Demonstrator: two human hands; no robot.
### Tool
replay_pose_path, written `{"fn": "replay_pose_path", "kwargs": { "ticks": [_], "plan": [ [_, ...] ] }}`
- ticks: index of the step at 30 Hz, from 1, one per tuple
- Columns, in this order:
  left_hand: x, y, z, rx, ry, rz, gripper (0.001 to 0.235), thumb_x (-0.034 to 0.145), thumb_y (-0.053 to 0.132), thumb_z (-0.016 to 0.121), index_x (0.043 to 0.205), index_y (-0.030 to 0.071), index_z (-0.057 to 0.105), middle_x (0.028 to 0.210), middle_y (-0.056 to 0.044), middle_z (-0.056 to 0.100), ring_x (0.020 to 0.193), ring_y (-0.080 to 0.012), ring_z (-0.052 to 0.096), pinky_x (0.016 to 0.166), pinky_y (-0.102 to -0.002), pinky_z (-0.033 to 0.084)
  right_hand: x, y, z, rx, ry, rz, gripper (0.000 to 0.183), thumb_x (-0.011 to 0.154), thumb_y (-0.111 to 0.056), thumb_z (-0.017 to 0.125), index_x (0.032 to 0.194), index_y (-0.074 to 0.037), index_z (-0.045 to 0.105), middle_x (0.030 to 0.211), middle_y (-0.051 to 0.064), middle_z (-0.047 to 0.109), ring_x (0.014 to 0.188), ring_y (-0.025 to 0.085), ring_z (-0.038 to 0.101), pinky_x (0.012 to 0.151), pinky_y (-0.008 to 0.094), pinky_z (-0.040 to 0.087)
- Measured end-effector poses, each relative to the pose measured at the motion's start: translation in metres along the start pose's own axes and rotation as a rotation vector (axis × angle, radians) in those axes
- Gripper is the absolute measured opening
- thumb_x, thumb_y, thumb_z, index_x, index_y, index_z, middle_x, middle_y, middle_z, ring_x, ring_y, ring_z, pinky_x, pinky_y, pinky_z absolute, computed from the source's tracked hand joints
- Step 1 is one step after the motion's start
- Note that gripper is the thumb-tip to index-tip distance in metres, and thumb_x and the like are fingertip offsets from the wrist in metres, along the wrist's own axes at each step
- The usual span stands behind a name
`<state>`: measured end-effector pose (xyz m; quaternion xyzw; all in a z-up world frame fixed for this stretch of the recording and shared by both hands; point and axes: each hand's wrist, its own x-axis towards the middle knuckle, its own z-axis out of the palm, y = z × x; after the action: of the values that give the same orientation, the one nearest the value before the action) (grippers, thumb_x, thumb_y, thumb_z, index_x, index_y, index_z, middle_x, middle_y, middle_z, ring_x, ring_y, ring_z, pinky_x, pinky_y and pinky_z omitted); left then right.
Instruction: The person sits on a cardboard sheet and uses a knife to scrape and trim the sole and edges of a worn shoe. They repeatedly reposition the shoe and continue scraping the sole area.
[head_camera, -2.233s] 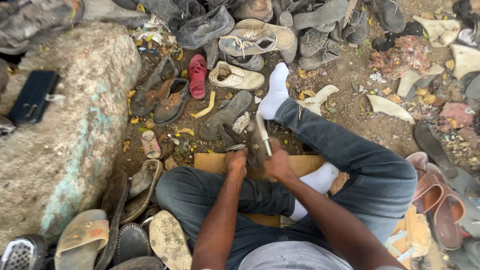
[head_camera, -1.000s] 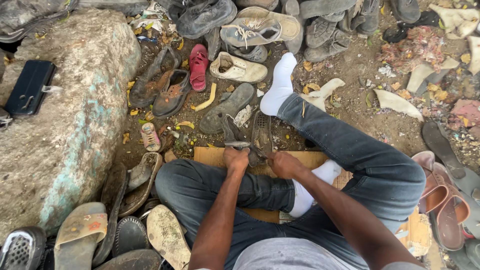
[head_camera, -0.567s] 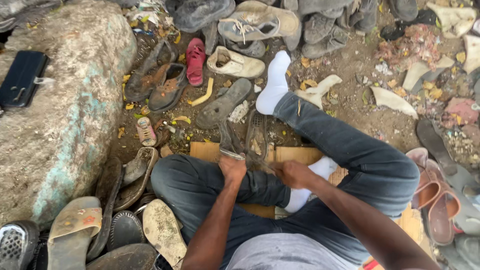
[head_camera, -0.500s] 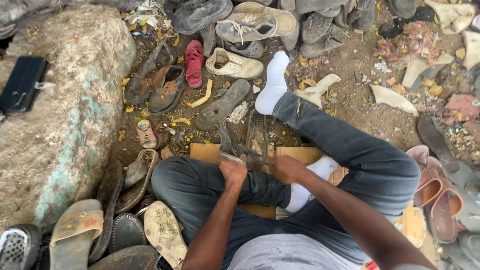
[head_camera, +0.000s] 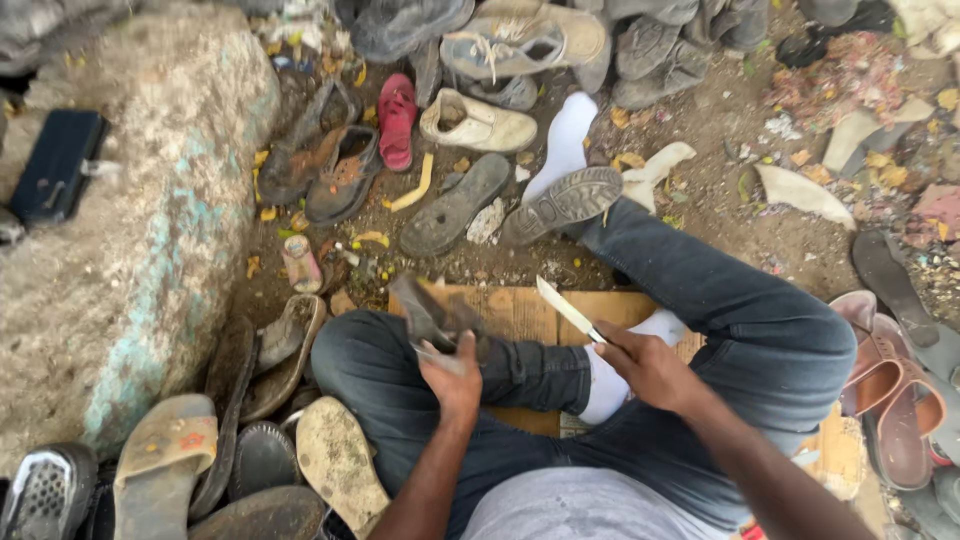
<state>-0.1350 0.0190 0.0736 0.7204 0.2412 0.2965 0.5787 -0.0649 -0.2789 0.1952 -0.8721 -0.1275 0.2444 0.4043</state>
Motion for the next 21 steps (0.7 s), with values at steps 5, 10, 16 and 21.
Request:
{"fn": "replay_pose_path", "kwargs": {
  "ticks": [5,10,16,21],
  "plan": [
    [0.074,0.073,0.059,-0.461,0.167,-0.115,0.053,0.084,0.008,0.079,0.128,-0.003,0.052,0.119,-0.011,0.061,0.104,-0.0239,0.061,0.091,-0.038,0.052,0.013,0.003,0.040,0.109,0.106,0.043,0.049,0.099,-0.029,0.062,0.144,-0.010,0.055,0.113,0.022,0.075,0.104,0.026,0.076,0.089,0.037,0.056],
    [0.042,0.217,0.163,-0.285,-0.642,0.548,0.055,0.083,0.034,0.075,0.125,0.001,0.062,0.127,-0.019,0.062,0.108,-0.0334,0.064,0.094,-0.045,0.054,0.023,0.003,0.070,-0.003,-0.041,0.077,0.050,0.100,-0.030,0.059,0.146,-0.013,0.054,0.111,0.022,0.075,0.103,0.029,0.073,0.089,0.040,0.055],
    [-0.018,0.253,0.241,-0.186,-0.973,0.948,0.060,0.076,0.053,0.080,0.117,0.010,0.069,0.133,-0.016,0.063,0.117,-0.0371,0.066,0.100,-0.046,0.055,0.029,-0.008,0.048,-0.090,-0.033,0.058,0.050,0.101,-0.033,0.056,0.148,-0.016,0.051,0.111,0.022,0.073,0.105,0.034,0.070,0.091,0.044,0.053],
    [0.098,0.122,0.216,1.164,-1.034,0.245,0.049,0.103,0.028,0.064,0.149,0.021,0.050,0.131,-0.017,0.064,0.117,-0.0305,0.063,0.103,-0.045,0.051,0.024,-0.014,0.039,-0.265,-0.182,0.051,0.050,0.103,-0.035,0.054,0.150,-0.018,0.048,0.111,0.023,0.071,0.106,0.038,0.067,0.092,0.047,0.051]
  ]
}}
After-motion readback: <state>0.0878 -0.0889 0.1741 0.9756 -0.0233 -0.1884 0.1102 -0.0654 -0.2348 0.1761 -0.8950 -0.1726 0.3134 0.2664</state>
